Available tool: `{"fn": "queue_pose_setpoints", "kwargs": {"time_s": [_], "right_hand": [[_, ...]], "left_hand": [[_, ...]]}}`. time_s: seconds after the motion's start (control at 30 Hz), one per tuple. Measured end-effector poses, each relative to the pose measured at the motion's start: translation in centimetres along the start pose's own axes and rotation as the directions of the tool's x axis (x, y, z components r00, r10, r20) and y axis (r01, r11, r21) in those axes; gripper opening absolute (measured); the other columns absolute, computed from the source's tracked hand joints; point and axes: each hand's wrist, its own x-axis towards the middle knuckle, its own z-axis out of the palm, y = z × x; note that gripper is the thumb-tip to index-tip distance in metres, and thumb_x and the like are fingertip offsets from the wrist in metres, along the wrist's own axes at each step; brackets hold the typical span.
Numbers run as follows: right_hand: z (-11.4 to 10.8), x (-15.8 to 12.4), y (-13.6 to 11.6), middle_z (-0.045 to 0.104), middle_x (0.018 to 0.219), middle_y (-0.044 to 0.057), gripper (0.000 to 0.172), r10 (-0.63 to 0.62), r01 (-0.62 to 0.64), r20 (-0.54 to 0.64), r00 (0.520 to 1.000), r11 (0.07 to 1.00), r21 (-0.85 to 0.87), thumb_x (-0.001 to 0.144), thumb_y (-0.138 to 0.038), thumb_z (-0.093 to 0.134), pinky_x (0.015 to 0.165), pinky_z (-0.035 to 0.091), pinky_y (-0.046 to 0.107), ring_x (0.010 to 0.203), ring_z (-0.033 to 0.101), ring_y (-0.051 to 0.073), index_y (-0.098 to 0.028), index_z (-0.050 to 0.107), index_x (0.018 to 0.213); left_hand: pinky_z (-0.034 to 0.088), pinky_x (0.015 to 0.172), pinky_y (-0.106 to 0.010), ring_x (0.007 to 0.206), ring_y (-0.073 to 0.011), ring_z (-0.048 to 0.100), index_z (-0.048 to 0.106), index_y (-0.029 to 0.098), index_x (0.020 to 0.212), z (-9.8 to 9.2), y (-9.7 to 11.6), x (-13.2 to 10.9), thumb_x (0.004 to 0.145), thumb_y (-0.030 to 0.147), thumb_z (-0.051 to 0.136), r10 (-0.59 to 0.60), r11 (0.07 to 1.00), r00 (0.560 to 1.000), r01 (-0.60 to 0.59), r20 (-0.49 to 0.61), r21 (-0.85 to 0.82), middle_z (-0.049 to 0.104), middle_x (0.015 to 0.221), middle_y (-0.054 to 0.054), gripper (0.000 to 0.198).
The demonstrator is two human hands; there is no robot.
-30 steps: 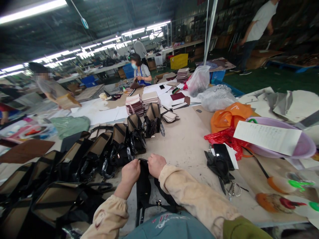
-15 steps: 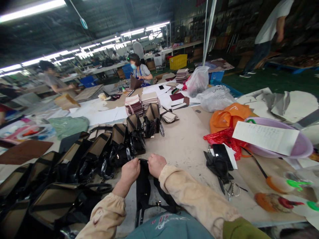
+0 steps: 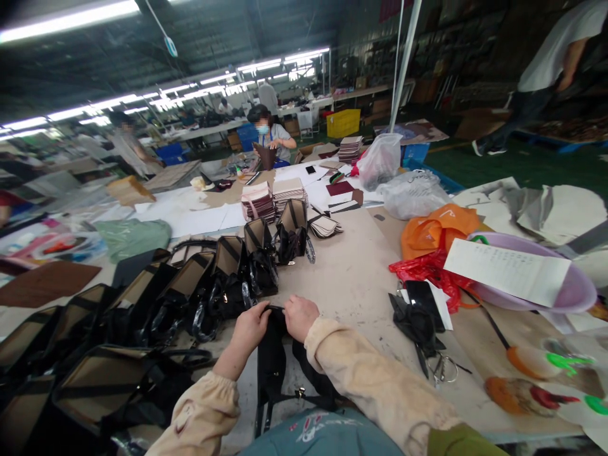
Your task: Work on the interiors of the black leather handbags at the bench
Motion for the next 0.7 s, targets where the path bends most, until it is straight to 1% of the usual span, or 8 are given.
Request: {"fn": "queue_pose_setpoints", "kwargs": {"time_s": [0.2,0.27,0.37,0.47,0.53,0.63,0.7], "right_hand": [[-0.9,0.9,1.1,0.057,0.086,0.008,0.021,-0.074,0.076,0.057,0.996,0.996,-0.040,0.086,-0.023,0.041,0.066,0.040,0.027,0.079,0.054,0.018,-0.015,0.060,0.082],[-1.4,1.4,1.9,0.057,0.086,0.008,0.021,-0.077,0.080,0.061,0.995,0.996,-0.042,0.086,-0.024,0.043,0.065,0.040,0.027,0.078,0.055,0.018,-0.015,0.061,0.082],[-1.9,2.1,3.2,0.058,0.088,0.008,0.022,-0.060,0.063,0.064,0.996,0.997,-0.039,0.086,-0.028,0.044,0.066,0.040,0.026,0.079,0.055,0.017,-0.016,0.062,0.082],[-2.1,2.3,4.3,0.058,0.089,0.007,0.024,-0.027,0.029,0.064,0.998,0.999,-0.025,0.087,-0.032,0.045,0.068,0.040,0.025,0.081,0.055,0.016,-0.017,0.063,0.083],[-2.0,2.2,4.6,0.059,0.089,0.006,0.025,-0.003,0.003,0.061,0.998,1.000,-0.010,0.087,-0.035,0.044,0.069,0.040,0.024,0.082,0.055,0.016,-0.018,0.063,0.083],[-1.7,1.9,4.7,0.059,0.091,0.006,0.027,0.031,-0.031,0.054,0.998,0.999,0.015,0.088,-0.036,0.043,0.071,0.039,0.024,0.083,0.055,0.015,-0.018,0.063,0.086],[-1.6,1.8,4.6,0.059,0.092,0.006,0.027,0.039,-0.041,0.052,0.998,0.999,0.032,0.088,-0.035,0.042,0.071,0.039,0.024,0.084,0.055,0.015,-0.017,0.063,0.087]], "left_hand": [[0.045,0.073,-0.026,0.081,-0.0177,0.064,0.064,0.019,0.090,-0.3,0.2,1.0,0.083,0.023,0.046,0.021,1.000,0.997,-0.020,0.076,-0.013,0.069,0.084,-0.006,0.020],[0.045,0.073,-0.026,0.079,-0.0182,0.064,0.065,0.018,0.088,-0.1,0.5,1.5,0.081,0.023,0.048,0.025,1.000,0.996,-0.024,0.089,-0.014,0.069,0.081,-0.007,0.018],[0.045,0.075,-0.026,0.082,-0.0180,0.063,0.064,0.019,0.092,0.3,1.1,2.0,0.079,0.022,0.050,0.027,0.999,0.996,-0.026,0.082,-0.019,0.068,0.083,-0.007,0.019],[0.045,0.076,-0.027,0.085,-0.0179,0.062,0.057,0.017,0.107,0.6,1.9,1.9,0.081,0.022,0.048,0.007,1.000,0.999,-0.007,0.039,-0.015,0.067,0.090,-0.008,0.028],[0.045,0.077,-0.027,0.087,-0.0169,0.060,0.051,0.018,0.112,0.6,2.4,1.4,0.081,0.021,0.047,0.009,1.000,0.999,-0.010,-0.032,-0.020,0.064,0.098,-0.007,0.031],[0.045,0.076,-0.024,0.092,-0.0149,0.057,0.054,0.021,0.103,0.4,2.9,0.8,0.081,0.020,0.048,0.075,0.997,0.985,-0.076,-0.155,-0.005,0.058,0.105,-0.004,0.023],[0.044,0.075,-0.023,0.093,-0.0145,0.056,0.056,0.022,0.098,0.1,3.2,0.7,0.081,0.020,0.047,0.120,0.993,0.976,-0.116,-0.183,0.034,0.055,0.106,-0.004,0.019]]}}
